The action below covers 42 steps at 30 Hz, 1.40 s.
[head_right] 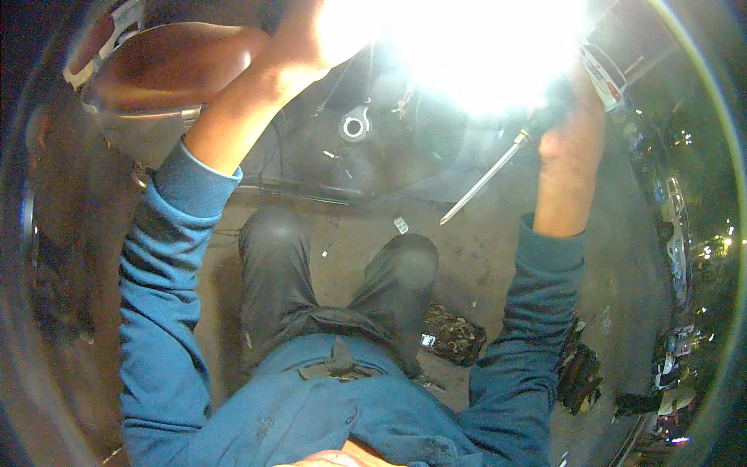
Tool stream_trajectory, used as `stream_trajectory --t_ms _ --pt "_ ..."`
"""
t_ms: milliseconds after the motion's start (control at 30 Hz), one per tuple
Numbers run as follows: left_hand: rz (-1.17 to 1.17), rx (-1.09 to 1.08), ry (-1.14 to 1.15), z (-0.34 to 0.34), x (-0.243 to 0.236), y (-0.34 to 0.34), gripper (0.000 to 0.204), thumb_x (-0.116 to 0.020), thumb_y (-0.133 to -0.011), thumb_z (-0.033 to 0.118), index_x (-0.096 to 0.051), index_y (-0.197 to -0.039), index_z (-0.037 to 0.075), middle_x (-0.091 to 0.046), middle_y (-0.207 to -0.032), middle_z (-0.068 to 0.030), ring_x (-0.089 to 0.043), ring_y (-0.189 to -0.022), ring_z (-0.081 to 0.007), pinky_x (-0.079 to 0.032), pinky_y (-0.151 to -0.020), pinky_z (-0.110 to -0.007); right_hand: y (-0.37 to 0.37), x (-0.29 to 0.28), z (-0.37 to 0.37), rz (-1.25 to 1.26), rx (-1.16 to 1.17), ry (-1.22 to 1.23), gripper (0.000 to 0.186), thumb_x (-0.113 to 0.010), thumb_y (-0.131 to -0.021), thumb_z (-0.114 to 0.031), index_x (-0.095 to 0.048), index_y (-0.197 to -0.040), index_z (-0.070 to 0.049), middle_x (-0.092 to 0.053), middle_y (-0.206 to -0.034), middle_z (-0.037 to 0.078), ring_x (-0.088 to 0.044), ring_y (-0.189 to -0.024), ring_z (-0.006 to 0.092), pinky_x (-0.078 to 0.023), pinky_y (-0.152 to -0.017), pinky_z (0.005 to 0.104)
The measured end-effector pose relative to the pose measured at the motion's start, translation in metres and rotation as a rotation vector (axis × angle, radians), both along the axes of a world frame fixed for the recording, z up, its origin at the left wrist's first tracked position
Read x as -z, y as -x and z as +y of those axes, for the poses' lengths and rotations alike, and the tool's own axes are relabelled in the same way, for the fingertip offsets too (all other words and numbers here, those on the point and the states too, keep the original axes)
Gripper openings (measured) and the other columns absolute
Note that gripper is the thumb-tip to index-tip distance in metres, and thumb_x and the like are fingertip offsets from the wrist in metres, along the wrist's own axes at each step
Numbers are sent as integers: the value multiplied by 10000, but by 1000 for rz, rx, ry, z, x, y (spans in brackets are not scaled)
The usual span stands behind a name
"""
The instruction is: The person sits on the ground and uses a screwdriver to adjust components on the scooter's handlebar area. They manipulate wires and fasteners while another person stands nearby.
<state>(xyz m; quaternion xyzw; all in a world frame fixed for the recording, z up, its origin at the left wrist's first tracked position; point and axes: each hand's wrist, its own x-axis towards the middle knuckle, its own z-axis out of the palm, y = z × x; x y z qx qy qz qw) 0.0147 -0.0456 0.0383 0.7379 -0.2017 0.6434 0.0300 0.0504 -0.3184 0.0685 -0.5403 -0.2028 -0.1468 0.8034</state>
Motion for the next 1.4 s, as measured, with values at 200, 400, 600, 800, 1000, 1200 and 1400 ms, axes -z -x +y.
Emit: stream_trajectory --t_ms 200,400,600,800,1000,1200,1400 --pt "27 24 -81 4 -9 9 187 -593 -946 128 -748 -960 26 -725 -957 -94 -675 -802 -171 -539 -699 -312 -5 3 -7 -114 -84 2 293 -739 -971 -207 -685 -1192 -21 -674 -916 35 -586 -672 116 -411 -494 249" --pt "39 36 -217 14 -26 27 196 -579 -953 121 -748 -974 24 -724 -984 -100 -676 -821 -184 -542 -707 -316 4 10 -9 -140 -254 -3 350 -718 -982 -210 -648 -1268 -22 -677 -934 40 -584 -654 121 -415 -502 254" --pt "48 44 -382 24 -47 42 207 -565 -960 115 -748 -987 23 -723 -1011 -106 -677 -839 -197 -545 -715 -321 18 7 -11 -149 -324 164 366 -711 -985 -265 -657 -1254 -23 -664 -876 28 -572 -632 108 -409 -517 249" --pt "289 383 -151 12 -55 57 258 -532 -964 105 -750 -1062 9 -714 -965 -90 -646 -813 -164 -520 -710 -293 -3 12 -20 -208 -314 47 280 -709 -977 -226 -680 -1178 -33 -673 -859 29 -599 -631 109 -449 -521 252" --pt "649 402 503 -11 -60 66 333 -601 -951 206 -743 -1131 -36 -719 -894 -70 -608 -712 -135 -475 -638 -270 -18 22 -18 -214 -305 -141 197 -707 -969 -188 -704 -1101 -42 -682 -842 31 -626 -630 110 -489 -524 256" --pt "675 444 595 -8 -65 54 297 -623 -981 69 -666 -1246 -57 -724 -1066 -87 -576 -751 -69 -460 -662 -181 -31 32 -3 -224 -292 -293 178 -708 -970 -183 -712 -1062 -30 -696 -852 40 -652 -667 114 -524 -563 253" --pt "659 423 661 -10 -59 59 182 -671 -946 67 -672 -1113 -6 -726 -914 -112 -613 -722 -116 -501 -692 -223 -33 45 7 -82 -439 -448 208 -682 -994 -181 -705 -1042 19 -722 -901 83 -672 -721 140 -548 -640 253"
